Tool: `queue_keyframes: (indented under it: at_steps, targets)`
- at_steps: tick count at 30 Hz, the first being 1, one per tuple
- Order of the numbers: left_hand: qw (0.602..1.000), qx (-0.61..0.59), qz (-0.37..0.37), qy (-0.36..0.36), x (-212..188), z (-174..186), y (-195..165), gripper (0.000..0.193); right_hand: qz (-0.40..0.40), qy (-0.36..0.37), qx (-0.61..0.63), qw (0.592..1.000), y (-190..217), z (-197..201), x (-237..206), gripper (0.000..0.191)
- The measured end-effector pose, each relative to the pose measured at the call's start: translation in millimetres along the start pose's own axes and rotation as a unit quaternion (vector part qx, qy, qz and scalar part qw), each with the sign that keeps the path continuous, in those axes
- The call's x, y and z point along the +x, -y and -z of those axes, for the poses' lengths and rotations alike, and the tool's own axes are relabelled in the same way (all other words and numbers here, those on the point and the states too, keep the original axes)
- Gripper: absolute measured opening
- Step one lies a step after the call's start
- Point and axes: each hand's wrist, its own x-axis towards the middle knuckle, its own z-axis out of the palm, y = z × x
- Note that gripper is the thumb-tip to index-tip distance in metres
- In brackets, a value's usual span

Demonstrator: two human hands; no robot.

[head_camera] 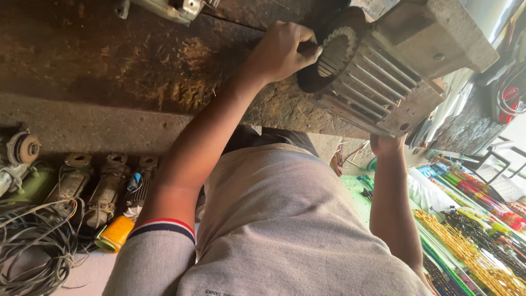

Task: The person stands at a cluttered wooden workbench and handles thin white paper strips. They pick up strips, fold and press them by hand, cut pieces with scissors, and fit the folded paper pieces into a finned metal motor housing on the bench, repeating the cycle.

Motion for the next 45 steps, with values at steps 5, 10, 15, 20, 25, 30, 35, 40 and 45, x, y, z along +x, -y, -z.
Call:
queue_keyframes:
  at_steps: [5,10,15,20,25,30,35,40,45]
  targets:
    - [1.0,-0.003,0.004,-0.008,2.7,-4.2,-0.8,0.023,-0.014,-0.02,0.021,0.999,2.0,-8.0,0.0,0.049]
    - [0.996,-0.003,0.082,0.019,-6.3,-5.7,-9.4,0.028,0.007,-0.017,0.016,1.0,-13.7,12.3,-1.1,0.048]
    - [0.993,-0.052,0.105,-0.011,-46.6,-12.4,-28.9,0.042,-0.122,-0.314,0.209,0.918,-34.5,27.8,11.1,0.042]
    - [0.984,0.175,-0.034,-0.002,-64.4,-23.0,-37.9,0.044,-0.045,-0.108,0.022,0.993,-21.4,1.5,2.6,0.035]
    - [0.976,0.19,-0.003,-0.104,-65.0,-25.8,-57.6,0.035,0.182,-0.128,-0.503,0.835,48.3,37.8,3.8,0.022]
    - [0.941,0.08,0.079,-0.32,-93.7,-61.7,-119.1,0.031,0.151,-0.261,-0.573,0.762,89.4,169.6,-3.7,0.023]
    - [0.914,0.024,0.146,-0.378,-116.2,-117.1,-182.8,0.029,0.161,-0.214,-0.597,0.756,70.1,270.3,12.6,0.038]
    - [0.92,0.029,0.067,-0.385,-106.5,-177.3,-221.9,0.024,0.079,-0.143,-0.585,0.794,60.2,304.2,33.3,0.031]
    - [0.937,0.064,0.04,-0.341,-85.4,-238.8,-275.8,0.021,0.168,-0.136,-0.552,0.805,80.0,300.0,27.6,0.025]
